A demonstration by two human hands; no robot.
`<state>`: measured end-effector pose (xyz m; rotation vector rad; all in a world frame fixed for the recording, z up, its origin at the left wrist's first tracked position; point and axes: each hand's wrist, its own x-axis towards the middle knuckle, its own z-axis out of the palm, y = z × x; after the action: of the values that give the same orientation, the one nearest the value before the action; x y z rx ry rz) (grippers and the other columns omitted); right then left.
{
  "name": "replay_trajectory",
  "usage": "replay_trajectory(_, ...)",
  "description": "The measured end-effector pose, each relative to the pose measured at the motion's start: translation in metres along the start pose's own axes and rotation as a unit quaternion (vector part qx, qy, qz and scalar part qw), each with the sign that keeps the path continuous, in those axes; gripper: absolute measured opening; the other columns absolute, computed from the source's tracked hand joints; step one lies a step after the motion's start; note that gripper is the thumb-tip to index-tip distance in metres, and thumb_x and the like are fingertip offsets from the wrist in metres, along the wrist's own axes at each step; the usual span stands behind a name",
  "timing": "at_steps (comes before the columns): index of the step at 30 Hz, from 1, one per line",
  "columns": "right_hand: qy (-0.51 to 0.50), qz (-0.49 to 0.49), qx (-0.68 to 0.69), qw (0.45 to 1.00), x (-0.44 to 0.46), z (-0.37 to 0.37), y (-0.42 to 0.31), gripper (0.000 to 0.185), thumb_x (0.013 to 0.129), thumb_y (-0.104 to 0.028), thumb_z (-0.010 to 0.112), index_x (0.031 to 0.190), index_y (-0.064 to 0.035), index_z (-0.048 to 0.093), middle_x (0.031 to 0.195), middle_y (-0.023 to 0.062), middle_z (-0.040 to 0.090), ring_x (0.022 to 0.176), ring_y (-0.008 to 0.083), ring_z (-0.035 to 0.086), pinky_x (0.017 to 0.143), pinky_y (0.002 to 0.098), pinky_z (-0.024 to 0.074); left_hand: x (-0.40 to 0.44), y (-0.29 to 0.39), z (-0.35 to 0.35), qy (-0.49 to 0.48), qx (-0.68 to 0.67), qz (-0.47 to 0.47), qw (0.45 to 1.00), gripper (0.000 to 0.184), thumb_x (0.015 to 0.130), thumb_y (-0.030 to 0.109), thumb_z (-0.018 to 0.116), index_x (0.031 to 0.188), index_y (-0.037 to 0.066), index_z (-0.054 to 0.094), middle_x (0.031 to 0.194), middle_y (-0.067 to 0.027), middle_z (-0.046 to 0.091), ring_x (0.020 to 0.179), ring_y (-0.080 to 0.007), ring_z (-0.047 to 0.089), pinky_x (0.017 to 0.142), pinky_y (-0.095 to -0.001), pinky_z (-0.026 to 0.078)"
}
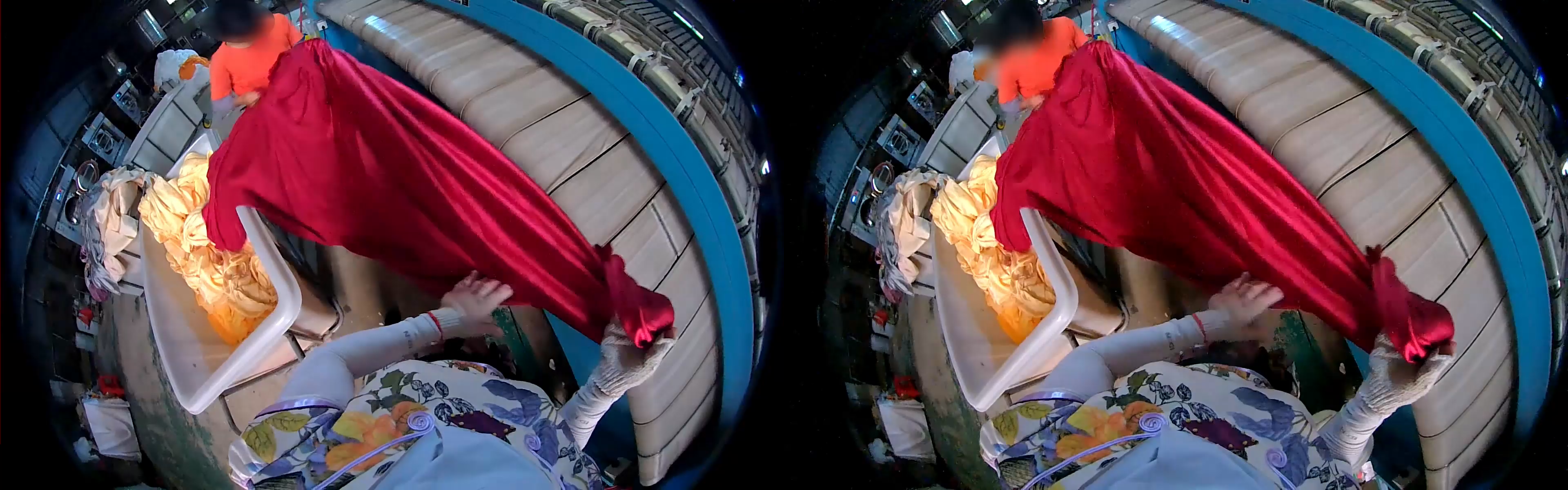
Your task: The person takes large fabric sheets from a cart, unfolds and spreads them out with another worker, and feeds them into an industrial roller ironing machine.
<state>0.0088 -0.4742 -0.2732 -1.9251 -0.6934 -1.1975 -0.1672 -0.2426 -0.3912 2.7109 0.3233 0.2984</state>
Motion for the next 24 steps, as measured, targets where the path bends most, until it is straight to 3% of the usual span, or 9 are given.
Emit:
replay_trajectory(2,0.029,-0.071,-0.027,0.997,0.005,0.001,0.001,0.090,0.062,-0.014,0.087,0.138,-0.0014,0.041,0.135,0.0207,0.050,0.116,0.0347,0.056,0.098,0.0452,0.0482,-0.013,-0.025,0.010,0.003,-0.157,-0.155,0.975,0.073,0.077,0.056,0.066,0.133,0.013,0.047,0.134,-0.0159,0.050,0.123,-0.0341,0.049,0.103,-0.0439,0.039)
replay_trajectory(4,0.020,-0.069,0.019,0.997,0.008,0.002,-0.007,0.095,0.061,-0.016,0.089,0.140,-0.0017,0.039,0.139,0.0213,0.047,0.118,0.0363,0.055,0.099,0.0465,0.0477,-0.022,-0.057,0.032,0.104,-0.255,-0.221,0.936,0.060,0.083,0.046,0.063,0.132,0.013,0.048,0.133,-0.0146,0.051,0.122,-0.0345,0.050,0.103,-0.0412,0.039)
replay_trajectory(6,0.013,-0.064,0.038,0.997,0.008,0.005,-0.014,0.099,0.060,-0.017,0.090,0.142,-0.0024,0.036,0.141,0.0213,0.044,0.121,0.0374,0.053,0.100,0.0472,0.0472,-0.018,-0.093,0.067,0.109,-0.374,-0.224,0.893,0.049,0.088,0.037,0.058,0.130,0.014,0.049,0.132,-0.0132,0.051,0.120,-0.0345,0.050,0.102,-0.0413,0.039)
replay_trajectory(8,0.022,-0.096,0.019,0.995,0.007,0.008,-0.010,0.109,0.056,-0.017,0.092,0.145,-0.0055,0.032,0.142,0.0210,0.042,0.124,0.0367,0.051,0.100,0.0475,0.0471,0.007,-0.077,0.035,0.057,-0.588,-0.241,0.770,0.052,0.090,0.041,0.055,0.133,0.014,0.046,0.135,-0.0125,0.049,0.122,-0.0346,0.048,0.104,-0.0460,0.036)
replay_trajectory(11,0.054,-0.053,-0.004,0.997,0.008,-0.005,-0.009,0.091,0.064,-0.016,0.088,0.140,-0.0077,0.039,0.139,0.0210,0.044,0.116,0.0357,0.055,0.094,0.0445,0.0503,0.051,-0.025,-0.006,-0.022,-0.806,-0.117,0.579,0.056,0.092,0.046,0.049,0.138,0.015,0.042,0.139,-0.0114,0.046,0.126,-0.0346,0.044,0.105,-0.0531,0.032)
replay_trajectory(14,0.087,-0.120,-0.045,0.988,0.021,-0.016,-0.013,0.088,0.068,-0.021,0.086,0.140,-0.0023,0.038,0.135,0.0229,0.047,0.116,0.0365,0.056,0.091,0.0456,0.0525,0.068,0.023,-0.047,-0.089,-0.907,-0.003,0.412,0.060,0.093,0.051,0.043,0.142,0.016,0.038,0.144,-0.0104,0.042,0.130,-0.0346,0.040,0.107,-0.0602,0.028)
replay_trajectory(19,0.057,-0.107,-0.051,0.991,0.010,-0.020,-0.018,0.100,0.058,-0.016,0.091,0.140,0.0015,0.037,0.136,0.0208,0.048,0.116,0.0372,0.056,0.097,0.0470,0.0485,0.055,0.051,-0.107,-0.107,-0.978,-0.052,0.174,0.075,0.092,0.063,0.037,0.149,0.015,0.027,0.154,-0.0117,0.029,0.141,-0.0350,0.027,0.113,-0.0605,0.020)
replay_trajectory(22,-0.053,0.031,-0.034,0.998,-0.001,-0.007,-0.050,0.078,0.054,-0.013,0.085,0.124,-0.0007,0.054,0.110,0.0190,0.065,0.099,0.0318,0.065,0.086,0.0383,0.0529,0.046,0.060,-0.101,-0.134,-0.975,-0.028,0.174,0.081,0.092,0.067,0.034,0.150,0.012,0.023,0.155,-0.0131,0.026,0.142,-0.0341,0.025,0.115,-0.0562,0.018)
replay_trajectory(24,-0.076,0.038,-0.048,0.995,-0.003,0.003,-0.057,0.075,0.059,-0.021,0.084,0.124,0.0006,0.054,0.112,0.0197,0.064,0.101,0.0330,0.065,0.089,0.0390,0.0514,0.041,0.058,-0.109,-0.135,-0.981,-0.011,0.142,0.077,0.095,0.061,0.034,0.150,0.008,0.022,0.155,-0.0148,0.026,0.142,-0.0345,0.026,0.116,-0.0529,0.019)
